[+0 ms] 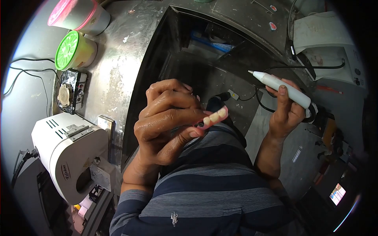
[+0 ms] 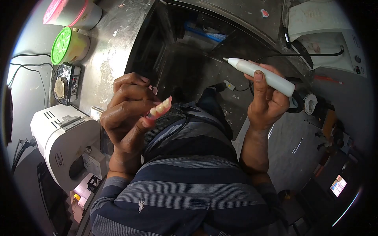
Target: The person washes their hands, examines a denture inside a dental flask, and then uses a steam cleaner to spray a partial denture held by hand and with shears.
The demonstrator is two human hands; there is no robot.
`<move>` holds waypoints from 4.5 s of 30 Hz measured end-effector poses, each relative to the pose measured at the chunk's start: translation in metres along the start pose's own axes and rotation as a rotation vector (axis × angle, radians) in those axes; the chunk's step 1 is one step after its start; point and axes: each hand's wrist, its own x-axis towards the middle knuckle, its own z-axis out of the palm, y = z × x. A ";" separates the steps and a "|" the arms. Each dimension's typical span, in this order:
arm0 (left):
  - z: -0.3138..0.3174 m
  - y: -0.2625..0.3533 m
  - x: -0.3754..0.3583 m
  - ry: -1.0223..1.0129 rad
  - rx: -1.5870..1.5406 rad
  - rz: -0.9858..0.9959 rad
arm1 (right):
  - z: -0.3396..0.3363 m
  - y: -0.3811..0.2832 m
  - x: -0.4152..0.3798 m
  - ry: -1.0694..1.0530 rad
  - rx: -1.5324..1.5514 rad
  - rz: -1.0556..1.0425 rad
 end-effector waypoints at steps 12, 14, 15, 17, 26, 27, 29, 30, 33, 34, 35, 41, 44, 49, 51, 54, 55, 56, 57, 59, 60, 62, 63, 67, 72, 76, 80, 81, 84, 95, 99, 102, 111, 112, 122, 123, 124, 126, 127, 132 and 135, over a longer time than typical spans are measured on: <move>0.016 -0.005 -0.004 0.056 0.254 -0.064 | -0.003 -0.056 -0.029 -0.178 0.122 -0.366; 0.017 -0.007 -0.002 0.110 0.298 0.026 | -0.006 -0.057 -0.029 -0.251 0.053 -0.381; 0.018 -0.006 -0.002 0.108 0.298 0.026 | -0.002 -0.058 -0.032 -0.264 0.140 -0.275; 0.019 -0.004 -0.003 0.108 0.296 0.009 | -0.001 -0.060 -0.034 -0.308 0.246 -0.126; 0.015 0.003 -0.004 0.096 0.390 -0.030 | 0.000 -0.053 -0.034 -0.391 0.159 -0.271; 0.015 0.003 -0.004 0.096 0.391 -0.029 | 0.001 -0.053 -0.034 -0.389 0.160 -0.272; 0.015 0.004 -0.004 0.103 0.421 -0.004 | 0.002 -0.053 -0.034 -0.399 0.178 -0.281; 0.015 0.004 -0.004 0.103 0.420 -0.004 | 0.003 -0.053 -0.034 -0.399 0.177 -0.281; 0.014 0.006 -0.005 0.106 0.431 -0.015 | 0.006 -0.056 -0.034 -0.424 0.218 -0.262; 0.013 0.007 -0.005 0.090 0.439 -0.029 | 0.006 -0.057 -0.034 -0.430 0.212 -0.254; 0.012 0.008 -0.004 0.074 0.447 -0.043 | 0.007 -0.057 -0.034 -0.436 0.206 -0.246; 0.011 0.005 -0.006 0.096 0.419 -0.019 | 0.009 -0.057 -0.034 -0.426 0.215 -0.248; 0.011 0.004 -0.006 0.110 0.415 -0.008 | 0.008 -0.060 -0.032 -0.442 0.183 -0.222; 0.011 0.004 -0.007 0.114 0.424 -0.017 | 0.010 -0.059 -0.033 -0.450 0.255 -0.209; 0.010 0.003 -0.007 0.118 0.425 -0.009 | 0.011 -0.060 -0.033 -0.440 0.244 -0.215; 0.010 0.004 -0.007 0.105 0.426 -0.010 | 0.011 -0.061 -0.033 -0.439 0.245 -0.221; 0.010 0.004 -0.006 0.105 0.433 -0.004 | 0.010 -0.063 -0.031 -0.458 0.209 -0.201; 0.010 0.004 -0.006 0.105 0.441 0.002 | 0.009 -0.064 -0.031 -0.477 0.173 -0.181; 0.009 0.005 -0.006 0.105 0.441 0.002 | 0.009 -0.064 -0.030 -0.477 0.173 -0.181; 0.009 0.006 -0.006 0.086 0.465 0.003 | 0.009 -0.063 -0.029 -0.484 0.184 -0.200; 0.010 0.005 -0.007 0.086 0.466 0.003 | 0.010 -0.063 -0.028 -0.484 0.184 -0.200; 0.013 0.004 -0.010 0.122 0.469 -0.009 | 0.011 -0.061 -0.027 -0.470 0.124 -0.256; 0.012 0.005 -0.010 0.122 0.469 -0.010 | 0.010 -0.061 -0.026 -0.471 0.124 -0.256; 0.009 0.008 -0.009 0.062 0.532 0.012 | 0.011 -0.058 -0.027 -0.455 0.154 -0.229; 0.010 0.005 -0.010 0.050 0.561 0.017 | 0.009 -0.058 -0.025 -0.448 0.125 -0.252; 0.011 0.001 -0.010 0.089 0.558 0.092 | 0.009 -0.057 -0.025 -0.445 0.187 -0.228; 0.013 0.002 -0.011 0.092 0.586 0.089 | 0.009 -0.058 -0.027 -0.435 0.189 -0.236; 0.014 0.004 -0.011 0.090 0.585 0.089 | 0.009 -0.058 -0.028 -0.434 0.189 -0.235; 0.015 0.010 -0.012 0.057 0.644 0.025 | 0.007 -0.059 -0.028 -0.427 0.195 -0.203; 0.020 0.012 -0.012 0.060 0.720 0.027 | 0.005 -0.057 -0.029 -0.455 0.157 -0.217; 0.019 0.008 -0.011 0.074 0.633 0.023 | 0.003 -0.060 -0.029 -0.452 0.123 -0.233; 0.018 0.004 -0.010 0.062 0.524 -0.020 | 0.005 -0.059 -0.031 -0.420 0.158 -0.208; 0.016 -0.003 -0.010 0.127 0.350 -0.013 | 0.009 -0.053 -0.028 -0.235 0.141 -0.262; 0.016 -0.002 -0.009 0.115 0.365 -0.005 | 0.009 -0.051 -0.027 -0.235 0.139 -0.263; 0.021 -0.002 -0.008 0.106 0.656 0.110 | 0.002 -0.059 -0.028 -0.321 0.146 -0.195; 0.021 -0.003 -0.008 0.097 0.716 0.128 | 0.003 -0.061 -0.029 -0.344 0.156 -0.191; 0.022 -0.004 -0.009 0.087 0.774 0.145 | 0.004 -0.062 -0.029 -0.367 0.165 -0.187; 0.024 -0.006 -0.009 0.083 0.822 0.156 | 0.003 -0.063 -0.027 -0.391 0.151 -0.203; 0.024 -0.006 -0.009 0.082 0.873 0.166 | 0.003 -0.063 -0.027 -0.418 0.139 -0.222; 0.020 -0.005 -0.012 0.054 0.949 0.146 | 0.011 -0.056 -0.031 -0.345 0.151 -0.222; 0.015 -0.007 -0.014 0.070 0.881 0.112 | 0.020 -0.029 -0.023 -0.118 0.138 -0.268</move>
